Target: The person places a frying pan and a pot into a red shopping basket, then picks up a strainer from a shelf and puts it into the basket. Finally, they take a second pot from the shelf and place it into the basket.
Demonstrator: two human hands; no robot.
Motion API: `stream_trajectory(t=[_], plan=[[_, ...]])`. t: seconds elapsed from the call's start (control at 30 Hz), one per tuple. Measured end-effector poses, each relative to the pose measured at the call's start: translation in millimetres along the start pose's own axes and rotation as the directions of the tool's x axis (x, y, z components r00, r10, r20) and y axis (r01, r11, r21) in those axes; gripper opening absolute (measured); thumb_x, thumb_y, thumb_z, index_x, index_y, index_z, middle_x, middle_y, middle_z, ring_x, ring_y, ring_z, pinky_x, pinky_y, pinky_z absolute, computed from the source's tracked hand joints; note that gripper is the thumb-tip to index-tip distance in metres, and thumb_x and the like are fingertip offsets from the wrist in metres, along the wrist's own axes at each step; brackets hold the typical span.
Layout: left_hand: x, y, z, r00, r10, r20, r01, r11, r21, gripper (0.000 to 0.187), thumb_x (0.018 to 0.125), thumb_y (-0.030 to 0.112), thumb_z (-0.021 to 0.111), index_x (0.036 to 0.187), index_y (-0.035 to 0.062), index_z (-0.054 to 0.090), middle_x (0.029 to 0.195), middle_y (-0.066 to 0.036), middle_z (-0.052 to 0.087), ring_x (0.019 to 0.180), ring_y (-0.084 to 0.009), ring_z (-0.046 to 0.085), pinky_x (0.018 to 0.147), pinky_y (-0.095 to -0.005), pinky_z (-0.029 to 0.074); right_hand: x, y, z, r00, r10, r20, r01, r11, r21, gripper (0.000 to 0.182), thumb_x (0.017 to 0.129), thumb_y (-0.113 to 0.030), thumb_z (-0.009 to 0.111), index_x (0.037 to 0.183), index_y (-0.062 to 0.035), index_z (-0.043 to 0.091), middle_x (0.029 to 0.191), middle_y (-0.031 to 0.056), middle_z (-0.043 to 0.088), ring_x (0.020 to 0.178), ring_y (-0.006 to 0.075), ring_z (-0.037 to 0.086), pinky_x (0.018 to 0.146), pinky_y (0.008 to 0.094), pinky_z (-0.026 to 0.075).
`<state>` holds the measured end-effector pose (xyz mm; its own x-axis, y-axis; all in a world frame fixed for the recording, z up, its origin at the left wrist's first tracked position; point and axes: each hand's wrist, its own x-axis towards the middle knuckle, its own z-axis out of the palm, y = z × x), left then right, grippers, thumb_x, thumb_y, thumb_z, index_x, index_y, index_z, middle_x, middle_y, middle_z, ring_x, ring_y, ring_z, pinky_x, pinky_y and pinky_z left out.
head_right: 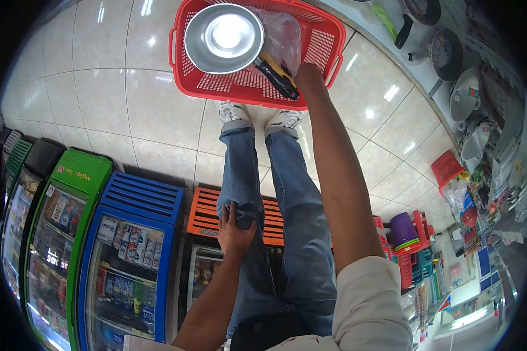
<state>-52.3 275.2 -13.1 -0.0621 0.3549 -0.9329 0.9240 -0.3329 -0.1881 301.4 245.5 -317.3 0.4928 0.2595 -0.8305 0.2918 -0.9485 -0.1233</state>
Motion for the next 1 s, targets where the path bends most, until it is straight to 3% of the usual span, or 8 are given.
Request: stream_trajectory(t=[0.17, 0.23, 0.3, 0.4, 0.43, 0.67, 0.83, 1.0], plan=[[1, 2, -2, 1.0, -0.017, 0.017, 0.018, 0.999, -0.027, 0.09, 0.073, 0.043, 0.072, 0.15, 0.021, 0.032, 0.154, -0.014, 0.031, 0.137, -0.0363, 0.037, 0.107, -0.0461, 0.041, 5, 6, 1, 0.997, -0.07, 0.028, 0.07, 0.997, -0.02, 0.026, 0.079, -0.01, 0.062, 0.103, 0.0001, 0.068, 0.103, 0.0257, 0.066, 0.1, 0.0387, 0.065, 0.088, 0.0457, 0.052], [2, -2, 3, 1.0, -0.003, 0.01, 0.003, 1.0, 0.028, 0.088, 0.074, 0.046, 0.069, 0.15, 0.0235, 0.031, 0.155, -0.012, 0.028, 0.139, -0.0371, 0.032, 0.097, -0.0485, 0.05, 6, 7, 6, 0.993, -0.111, 0.032, 0.112, 0.993, -0.032, 0.025, 0.082, -0.013, 0.06, 0.102, 0.0017, 0.067, 0.102, 0.0269, 0.066, 0.098, 0.0401, 0.066, 0.085, 0.0461, 0.055], [2, -4, 6, 1.0, 0.001, 0.01, -0.001, 1.0, 0.026, 0.088, 0.074, 0.046, 0.069, 0.15, 0.0237, 0.031, 0.156, -0.012, 0.028, 0.139, -0.0372, 0.032, 0.097, -0.0484, 0.05, -4, -1, 6, 0.979, -0.083, -0.188, 0.104, 0.989, 0.107, 0.036, 0.075, -0.006, 0.063, 0.111, -0.0005, 0.064, 0.112, 0.0256, 0.062, 0.105, 0.0398, 0.061, 0.091, 0.0456, 0.051], [-1, 1, -4, 1.0, -0.017, 0.024, 0.017, 1.0, 0.011, 0.088, 0.074, 0.045, 0.07, 0.15, 0.0223, 0.031, 0.155, -0.013, 0.029, 0.138, -0.0363, 0.034, 0.102, -0.047, 0.045, -15, -6, 1, 0.959, -0.101, -0.263, 0.137, 0.983, 0.124, 0.039, 0.076, -0.005, 0.063, 0.115, -0.0001, 0.062, 0.112, 0.0253, 0.059, 0.104, 0.0409, 0.061, 0.09, 0.0458, 0.052], [-1, 6, -6, 0.998, -0.038, 0.042, 0.038, 0.999, -0.004, 0.089, 0.073, 0.045, 0.071, 0.15, 0.0208, 0.032, 0.154, -0.014, 0.03, 0.137, -0.0354, 0.035, 0.107, -0.0457, 0.041, -5, 6, 13, 0.97, -0.167, -0.176, 0.172, 0.985, 0.014, 0.03, 0.084, -0.012, 0.058, 0.109, 0.0048, 0.058, 0.112, 0.0276, 0.058, 0.105, 0.0396, 0.062, 0.088, 0.0447, 0.054], [-4, 10, -11, 0.999, -0.032, 0.032, 0.032, 0.999, -0.022, 0.087, 0.074, 0.044, 0.07, 0.15, 0.0207, 0.033, 0.154, -0.014, 0.029, 0.138, -0.0364, 0.034, 0.107, -0.0465, 0.041, -1, 6, 6, 0.994, -0.095, -0.051, 0.096, 0.995, 0.018, 0.028, 0.079, -0.006, 0.06, 0.105, 0.0023, 0.063, 0.111, 0.0267, 0.06, 0.104, 0.0404, 0.061, 0.09, 0.0458, 0.051], [-4, 3, -7, 1.0, -0.003, -0.008, 0.003, 1.0, -0.012, 0.087, 0.073, 0.045, 0.069, 0.149, 0.0209, 0.033, 0.155, -0.014, 0.029, 0.138, -0.0376, 0.034, 0.105, -0.0469, 0.043, -29, -1, -20, 0.927, -0.019, -0.374, 0.112, 0.967, 0.229, 0.024, 0.084, -0.016, 0.059, 0.101, -0.001, 0.066, 0.092, 0.0249, 0.067, 0.091, 0.0397, 0.066, 0.083, 0.0466, 0.053], [-9, 5, -32, 0.998, 0.041, -0.047, -0.043, 0.998, -0.047, 0.086, 0.073, 0.044, 0.069, 0.148, 0.0193, 0.037, 0.153, -0.015, 0.032, 0.138, -0.0384, 0.034, 0.104, -0.0465, 0.044, -112, 1, -46, 0.899, 0.123, -0.421, 0.062, 0.915, 0.399, 0.028, 0.09, -0.032, 0.059, 0.096, -0.0054, 0.067, 0.084, 0.0212, 0.068, 0.082, 0.0397, 0.066, 0.074, 0.0474, 0.053]])
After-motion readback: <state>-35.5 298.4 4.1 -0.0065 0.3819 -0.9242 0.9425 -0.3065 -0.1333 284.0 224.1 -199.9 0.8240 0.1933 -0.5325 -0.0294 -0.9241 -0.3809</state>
